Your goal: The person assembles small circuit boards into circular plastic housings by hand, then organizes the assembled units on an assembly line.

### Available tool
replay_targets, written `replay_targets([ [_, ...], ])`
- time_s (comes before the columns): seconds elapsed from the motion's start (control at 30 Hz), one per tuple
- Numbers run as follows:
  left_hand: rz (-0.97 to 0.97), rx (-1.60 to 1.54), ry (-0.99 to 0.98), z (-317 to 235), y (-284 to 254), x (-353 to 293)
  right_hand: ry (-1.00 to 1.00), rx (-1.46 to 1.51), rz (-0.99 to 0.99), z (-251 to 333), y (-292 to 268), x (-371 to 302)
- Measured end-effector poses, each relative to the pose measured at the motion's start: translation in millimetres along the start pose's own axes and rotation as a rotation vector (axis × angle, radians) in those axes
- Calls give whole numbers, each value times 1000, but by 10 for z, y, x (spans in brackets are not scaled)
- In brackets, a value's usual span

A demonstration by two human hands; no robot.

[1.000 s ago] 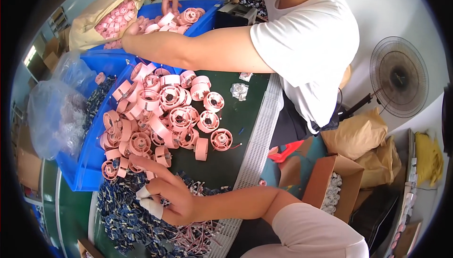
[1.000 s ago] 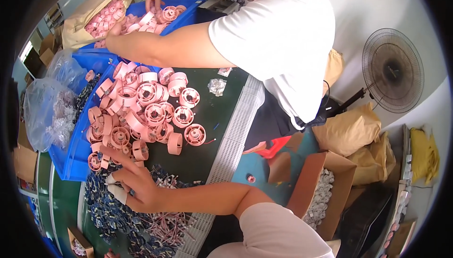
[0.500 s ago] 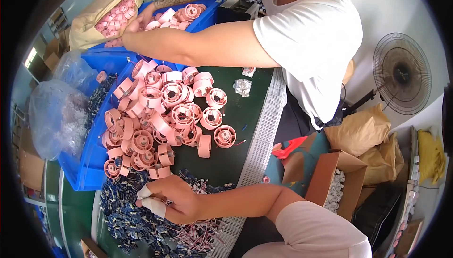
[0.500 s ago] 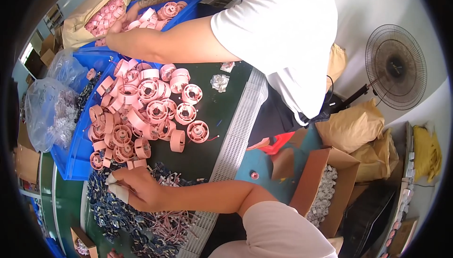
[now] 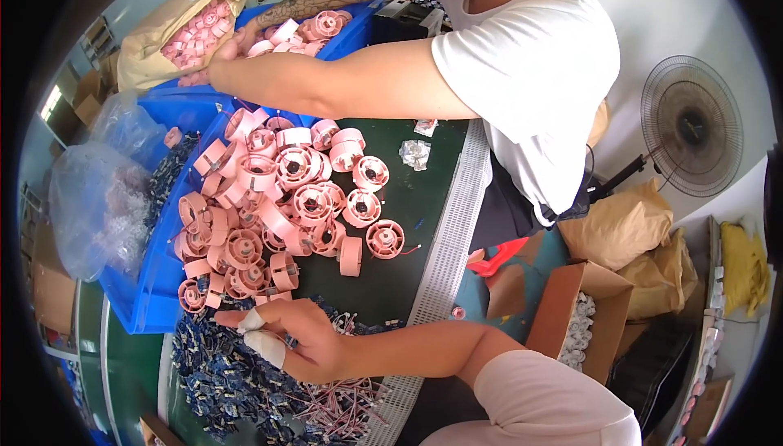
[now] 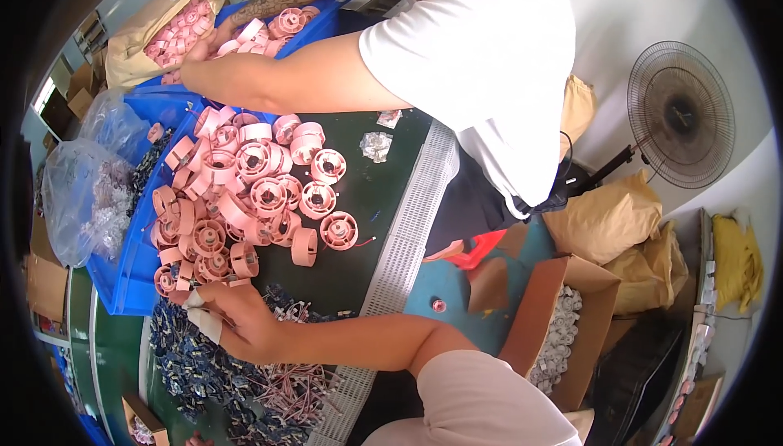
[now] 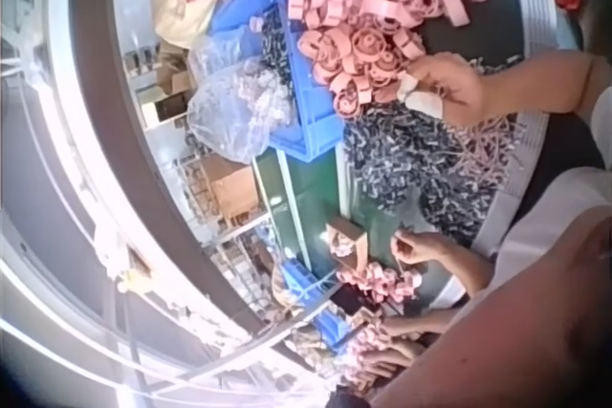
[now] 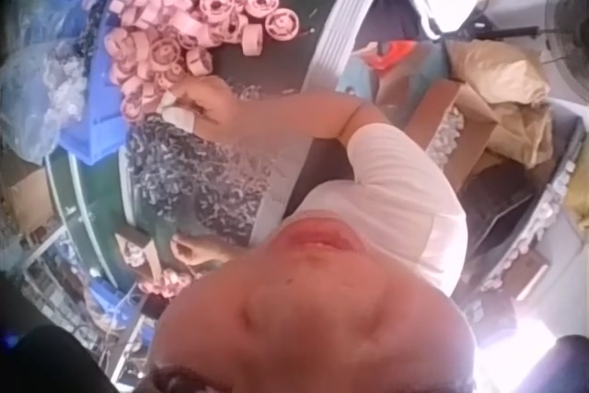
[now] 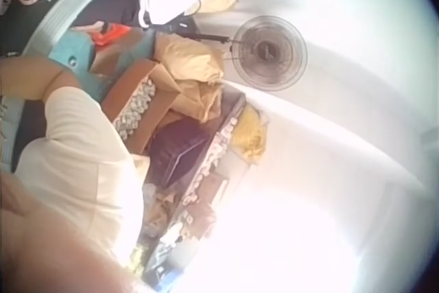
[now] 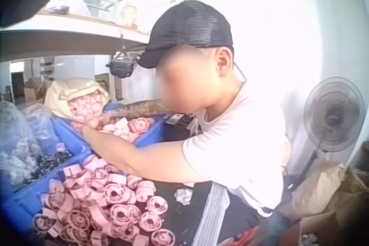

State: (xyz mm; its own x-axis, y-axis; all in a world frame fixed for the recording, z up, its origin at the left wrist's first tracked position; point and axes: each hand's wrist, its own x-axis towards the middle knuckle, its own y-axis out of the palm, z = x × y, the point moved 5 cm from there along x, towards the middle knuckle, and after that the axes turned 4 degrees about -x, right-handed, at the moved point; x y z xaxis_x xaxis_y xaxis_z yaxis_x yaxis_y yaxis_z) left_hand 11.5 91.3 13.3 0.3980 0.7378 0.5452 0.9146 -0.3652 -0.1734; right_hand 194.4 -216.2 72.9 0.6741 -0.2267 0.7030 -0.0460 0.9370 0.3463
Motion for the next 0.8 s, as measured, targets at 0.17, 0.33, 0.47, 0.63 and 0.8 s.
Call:
replay_targets([
  [0.17, 9, 0, -19, 11, -2, -5, 8, -23, 12, -5, -25, -1],
  [0.33, -16, -8, 8, 80, -47, 14, 3, -2, -57, 18, -49, 18],
  [0.47, -13, 5, 21, 68, -29, 21, -5, -62, -24, -21, -62, 77],
  [0.63, -6, 23, 35, 44, -26, 20, 81, -36, 86, -111, 57, -32],
  [0.8, 18, -21, -33, -121, 77, -59, 199, -49, 122, -195, 115, -84],
])
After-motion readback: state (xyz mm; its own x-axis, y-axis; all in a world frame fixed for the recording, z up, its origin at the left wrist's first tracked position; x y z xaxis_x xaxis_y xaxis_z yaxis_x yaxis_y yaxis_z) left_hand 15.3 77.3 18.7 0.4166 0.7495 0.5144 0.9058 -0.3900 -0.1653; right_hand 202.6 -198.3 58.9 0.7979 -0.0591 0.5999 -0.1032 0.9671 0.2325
